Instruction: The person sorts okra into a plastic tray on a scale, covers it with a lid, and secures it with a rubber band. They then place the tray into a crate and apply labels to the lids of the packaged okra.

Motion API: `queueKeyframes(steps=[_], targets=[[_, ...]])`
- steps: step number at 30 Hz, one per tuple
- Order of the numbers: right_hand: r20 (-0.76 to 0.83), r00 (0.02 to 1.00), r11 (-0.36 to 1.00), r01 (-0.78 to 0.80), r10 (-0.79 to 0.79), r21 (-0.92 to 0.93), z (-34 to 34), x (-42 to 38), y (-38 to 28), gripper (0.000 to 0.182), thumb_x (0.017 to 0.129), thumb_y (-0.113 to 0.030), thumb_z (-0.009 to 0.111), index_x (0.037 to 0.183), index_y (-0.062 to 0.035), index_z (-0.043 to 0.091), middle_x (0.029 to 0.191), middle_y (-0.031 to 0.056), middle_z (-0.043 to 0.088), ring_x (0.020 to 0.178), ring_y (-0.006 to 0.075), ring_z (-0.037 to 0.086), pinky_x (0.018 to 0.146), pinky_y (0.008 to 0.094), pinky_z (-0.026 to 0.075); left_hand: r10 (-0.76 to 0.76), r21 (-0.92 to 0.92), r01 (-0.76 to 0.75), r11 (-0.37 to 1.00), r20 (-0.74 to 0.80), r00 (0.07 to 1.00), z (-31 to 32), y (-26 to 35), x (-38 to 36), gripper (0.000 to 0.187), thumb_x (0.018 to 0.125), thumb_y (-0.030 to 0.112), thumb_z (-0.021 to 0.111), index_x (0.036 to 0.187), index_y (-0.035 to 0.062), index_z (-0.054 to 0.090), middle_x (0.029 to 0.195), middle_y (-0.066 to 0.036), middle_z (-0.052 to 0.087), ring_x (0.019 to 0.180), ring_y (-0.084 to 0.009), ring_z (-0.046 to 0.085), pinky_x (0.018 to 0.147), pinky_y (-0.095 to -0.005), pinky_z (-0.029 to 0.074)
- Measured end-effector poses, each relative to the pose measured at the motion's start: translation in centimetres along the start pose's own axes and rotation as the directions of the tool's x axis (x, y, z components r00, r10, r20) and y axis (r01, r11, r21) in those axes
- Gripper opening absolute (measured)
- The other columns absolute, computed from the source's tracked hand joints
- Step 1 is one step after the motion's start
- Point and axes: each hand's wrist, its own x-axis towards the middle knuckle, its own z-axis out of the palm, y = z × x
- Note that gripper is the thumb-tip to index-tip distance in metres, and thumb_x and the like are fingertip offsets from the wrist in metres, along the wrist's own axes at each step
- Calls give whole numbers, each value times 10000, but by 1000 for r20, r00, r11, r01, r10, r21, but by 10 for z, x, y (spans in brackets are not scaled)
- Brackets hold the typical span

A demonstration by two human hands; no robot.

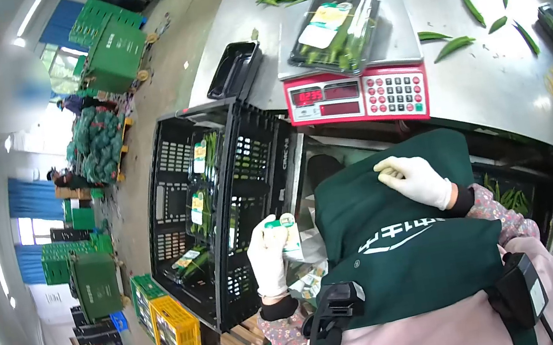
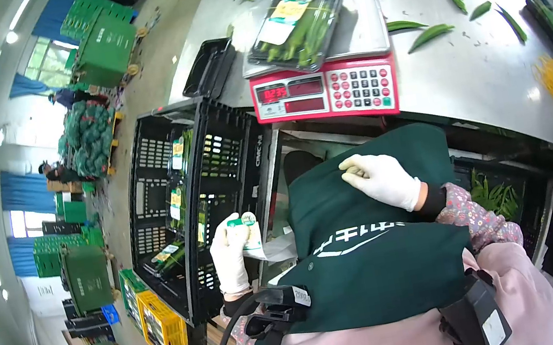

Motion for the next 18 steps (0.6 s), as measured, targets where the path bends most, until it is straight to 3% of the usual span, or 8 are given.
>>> queueKeyframes(steps=[6,12,14,18], targets=[[-3,998,998,-60,60,-33,-18,-16,22,224,918,-218,681,1060,-45,672,906,130,735,844,258,726,755,325,562,155,232,-123,965,-127,980,0,7,12,210,882,84,713,1053,-32,673,920,-56,689,804,-107,620,735,-263,509],[21,996,993,-83,85,-83,-16,-16,36,229,922,-230,670,1058,-46,675,901,140,734,841,275,725,754,339,562,110,132,-95,987,-104,988,10,9,23,179,900,114,711,1004,-28,674,904,-41,683,777,-85,600,721,-252,482],[23,997,996,-67,69,-59,-13,-13,35,235,923,-235,667,1059,-44,674,904,139,735,838,277,723,756,342,562,96,132,-87,988,-63,993,24,0,38,170,898,99,702,1007,-28,673,895,-39,686,779,-85,613,711,-251,499],[41,999,993,-29,34,-116,-9,-7,25,243,921,-241,666,1065,-46,675,899,133,733,830,276,720,751,345,562,44,-48,-39,998,99,994,53,-27,91,168,921,118,674,1017,-19,689,892,-26,689,779,-74,603,731,-241,481]])
